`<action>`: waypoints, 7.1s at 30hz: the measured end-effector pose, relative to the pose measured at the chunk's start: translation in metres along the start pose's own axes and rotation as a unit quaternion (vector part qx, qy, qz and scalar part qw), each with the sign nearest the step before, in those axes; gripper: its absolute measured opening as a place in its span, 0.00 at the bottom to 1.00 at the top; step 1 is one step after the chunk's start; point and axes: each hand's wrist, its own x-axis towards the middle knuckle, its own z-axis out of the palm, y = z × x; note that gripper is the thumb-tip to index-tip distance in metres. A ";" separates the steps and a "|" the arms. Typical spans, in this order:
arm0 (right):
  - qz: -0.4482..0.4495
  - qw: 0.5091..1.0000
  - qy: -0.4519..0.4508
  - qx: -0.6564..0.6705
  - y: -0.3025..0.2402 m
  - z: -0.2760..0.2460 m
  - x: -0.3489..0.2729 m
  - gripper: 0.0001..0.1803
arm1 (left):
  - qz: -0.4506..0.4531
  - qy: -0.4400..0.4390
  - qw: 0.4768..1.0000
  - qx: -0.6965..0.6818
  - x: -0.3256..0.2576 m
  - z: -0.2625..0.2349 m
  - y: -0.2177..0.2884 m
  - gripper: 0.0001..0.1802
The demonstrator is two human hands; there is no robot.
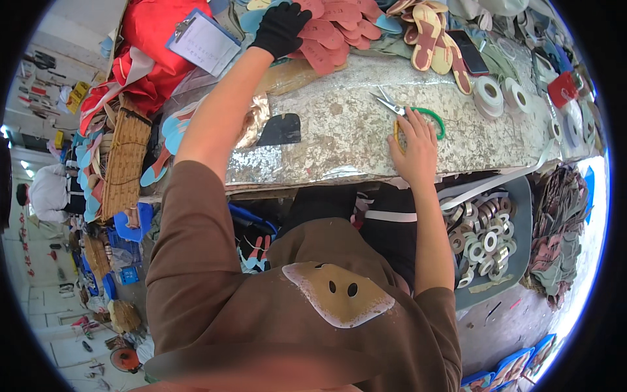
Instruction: Applying and cutting white reinforcement tape to shoe insole components.
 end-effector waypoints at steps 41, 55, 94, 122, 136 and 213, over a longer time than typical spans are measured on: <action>0.009 0.978 0.048 0.205 0.009 -0.040 -0.044 0.07 | -0.053 -0.176 0.762 -0.621 -0.172 -0.144 0.302 0.16; -0.091 0.988 -0.110 -0.063 0.143 -0.108 -0.158 0.15 | -0.092 -0.336 0.528 -0.774 -0.155 -0.196 0.214 0.11; 0.393 0.809 -0.281 -0.335 0.302 -0.219 -0.309 0.14 | -0.343 -0.427 0.579 -0.604 -0.360 -0.197 0.037 0.08; 0.168 0.711 -0.278 0.624 -0.132 0.003 -0.053 0.09 | -0.245 -0.109 0.912 -0.310 -0.214 -0.107 0.111 0.10; -0.052 0.896 -0.246 0.366 -0.120 0.009 0.064 0.11 | -0.335 0.033 0.760 -0.556 -0.188 -0.120 0.161 0.14; -0.196 0.955 -0.188 0.121 -0.051 -0.048 0.011 0.08 | -0.066 -0.118 0.902 -0.410 -0.110 -0.126 0.212 0.11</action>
